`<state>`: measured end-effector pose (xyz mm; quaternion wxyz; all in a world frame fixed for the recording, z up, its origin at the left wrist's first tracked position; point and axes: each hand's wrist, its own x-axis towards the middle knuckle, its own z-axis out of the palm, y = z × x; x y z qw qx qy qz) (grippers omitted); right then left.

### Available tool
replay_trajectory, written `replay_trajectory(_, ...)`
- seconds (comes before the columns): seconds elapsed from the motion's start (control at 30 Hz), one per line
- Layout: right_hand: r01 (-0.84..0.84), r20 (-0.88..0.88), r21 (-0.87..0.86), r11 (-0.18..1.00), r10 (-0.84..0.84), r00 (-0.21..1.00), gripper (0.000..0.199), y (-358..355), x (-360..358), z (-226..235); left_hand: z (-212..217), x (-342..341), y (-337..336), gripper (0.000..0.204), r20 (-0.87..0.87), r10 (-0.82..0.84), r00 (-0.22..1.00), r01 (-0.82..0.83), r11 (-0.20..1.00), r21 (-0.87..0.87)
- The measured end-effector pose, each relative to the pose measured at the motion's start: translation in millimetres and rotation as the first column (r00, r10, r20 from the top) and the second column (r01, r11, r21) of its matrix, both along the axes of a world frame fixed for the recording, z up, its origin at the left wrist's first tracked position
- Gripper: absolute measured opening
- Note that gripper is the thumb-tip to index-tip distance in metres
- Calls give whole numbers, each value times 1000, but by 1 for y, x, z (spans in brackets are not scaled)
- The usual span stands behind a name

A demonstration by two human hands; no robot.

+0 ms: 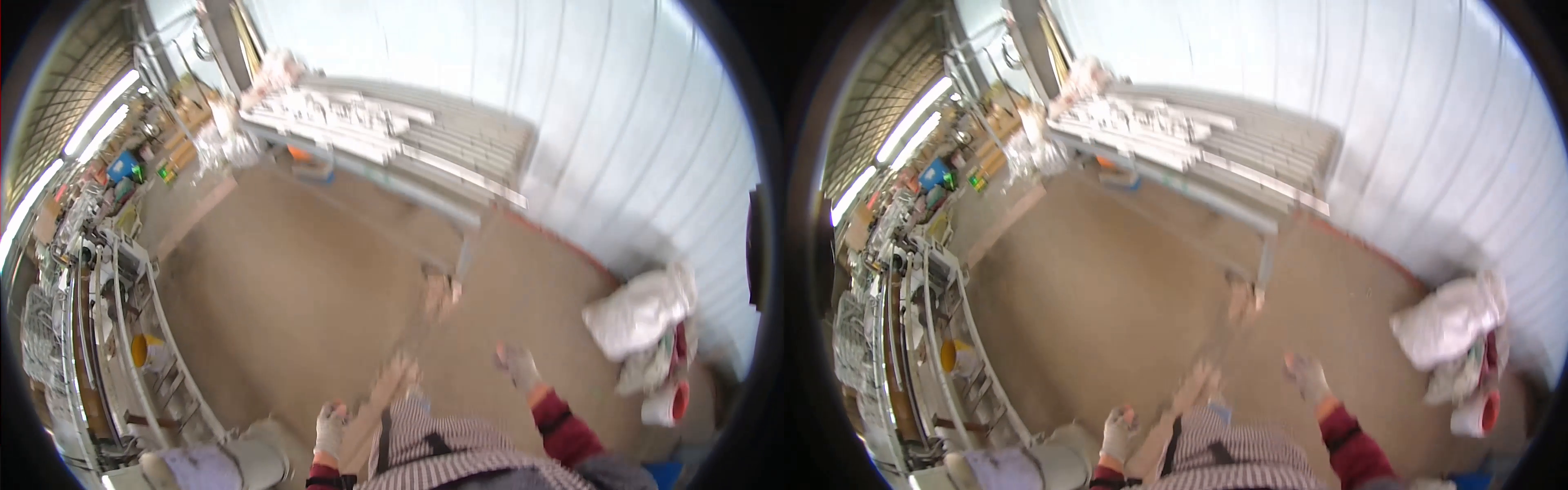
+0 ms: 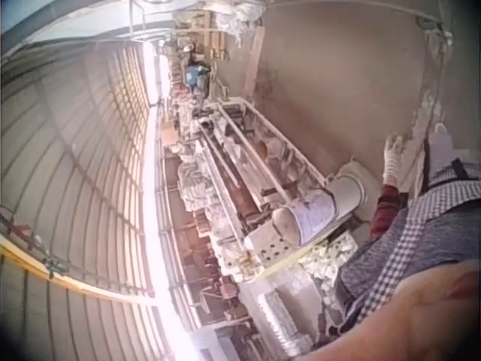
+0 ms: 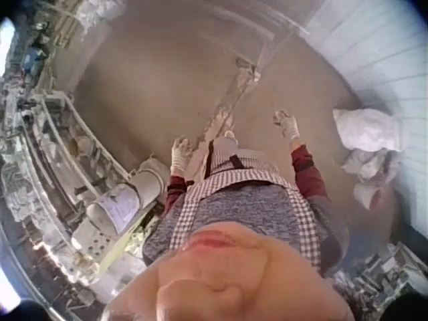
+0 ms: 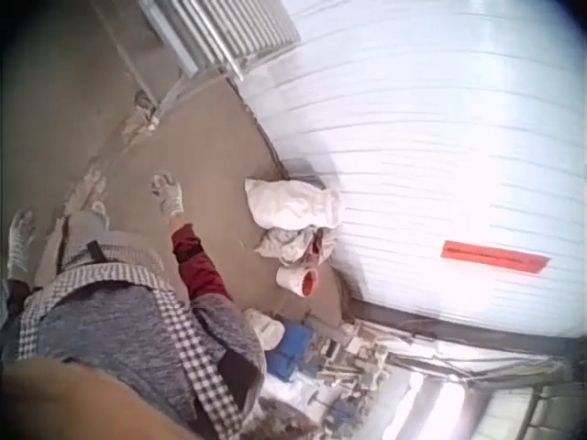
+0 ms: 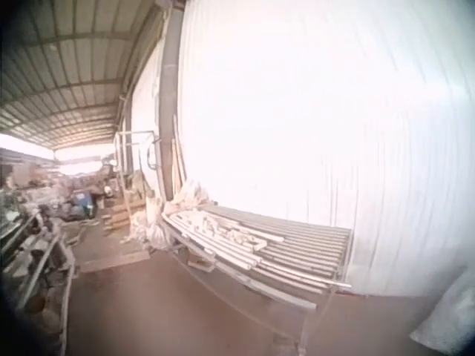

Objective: Operating an industrial machine to wind plastic film onto cardboard cores.

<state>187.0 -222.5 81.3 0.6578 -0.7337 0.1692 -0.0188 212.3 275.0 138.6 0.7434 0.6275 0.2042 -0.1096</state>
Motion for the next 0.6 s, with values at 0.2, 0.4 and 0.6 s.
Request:
replay_trajectory(0.2,335,-335,109,936,-283,899,55,-92,123,91,85,140,-137,31,-90,-222,971,223,975,8)
replay_trajectory(0.4,382,-190,-205,901,-420,888,75,-297,327,-8,74,210,-219,35,-180,-204,962,237,954,185)
replay_trajectory(0.6,-271,-321,-621,735,77,944,53,-405,488,-92,80,209,-315,45,-371,186,910,-156,982,109)
